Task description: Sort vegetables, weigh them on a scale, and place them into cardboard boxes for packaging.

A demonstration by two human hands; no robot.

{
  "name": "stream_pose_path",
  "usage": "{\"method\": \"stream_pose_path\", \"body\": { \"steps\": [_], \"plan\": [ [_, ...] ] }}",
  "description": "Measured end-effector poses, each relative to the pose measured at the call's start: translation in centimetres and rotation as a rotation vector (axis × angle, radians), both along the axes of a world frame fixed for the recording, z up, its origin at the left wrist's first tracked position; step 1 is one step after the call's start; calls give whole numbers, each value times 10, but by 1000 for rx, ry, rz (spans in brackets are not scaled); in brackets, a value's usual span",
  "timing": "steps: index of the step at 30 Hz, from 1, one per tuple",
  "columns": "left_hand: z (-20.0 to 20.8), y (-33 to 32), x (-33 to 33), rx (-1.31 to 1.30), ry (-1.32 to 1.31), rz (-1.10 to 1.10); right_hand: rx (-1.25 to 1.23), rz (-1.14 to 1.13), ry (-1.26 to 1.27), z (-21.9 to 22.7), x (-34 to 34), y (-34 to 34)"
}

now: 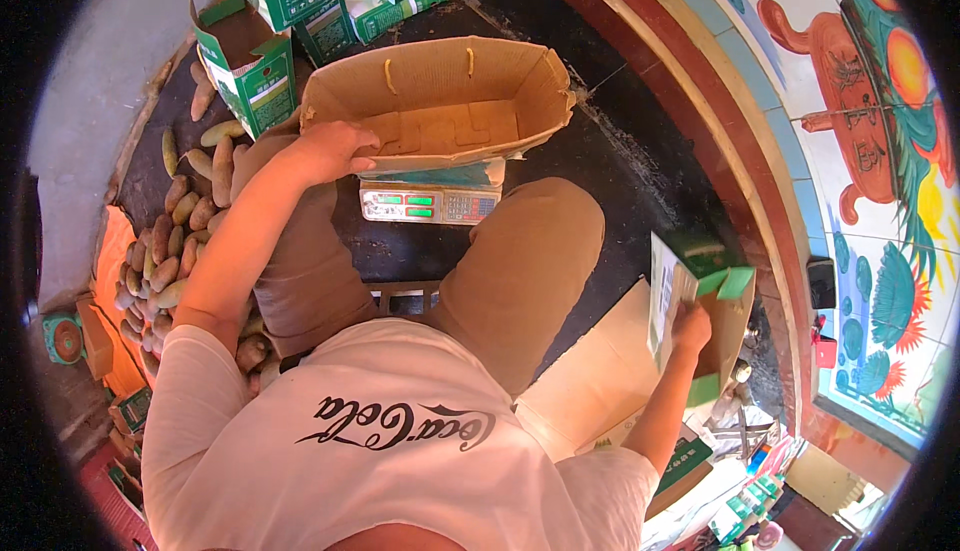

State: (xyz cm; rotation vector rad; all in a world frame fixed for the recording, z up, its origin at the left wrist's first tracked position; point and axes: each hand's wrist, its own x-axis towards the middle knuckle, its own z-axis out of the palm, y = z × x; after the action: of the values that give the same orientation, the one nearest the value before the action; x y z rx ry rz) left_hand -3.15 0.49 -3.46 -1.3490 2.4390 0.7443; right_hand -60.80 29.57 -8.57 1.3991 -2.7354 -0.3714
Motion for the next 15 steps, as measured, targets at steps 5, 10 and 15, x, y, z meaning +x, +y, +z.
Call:
{"method": "stream_pose_path", "body": {
  "steps": [5, 10, 15],
  "plan": [
    [-2, -3, -9, 2, -15, -59, 487, -297, -87, -27, -17, 71],
    [-7, -2, -3, -9, -40, -61, 314, -288, -36, -17, 22, 46],
    [-8, -6, -7, -27, -78, -92, -128, 60, -120, 57, 67, -51]
  ]
}}
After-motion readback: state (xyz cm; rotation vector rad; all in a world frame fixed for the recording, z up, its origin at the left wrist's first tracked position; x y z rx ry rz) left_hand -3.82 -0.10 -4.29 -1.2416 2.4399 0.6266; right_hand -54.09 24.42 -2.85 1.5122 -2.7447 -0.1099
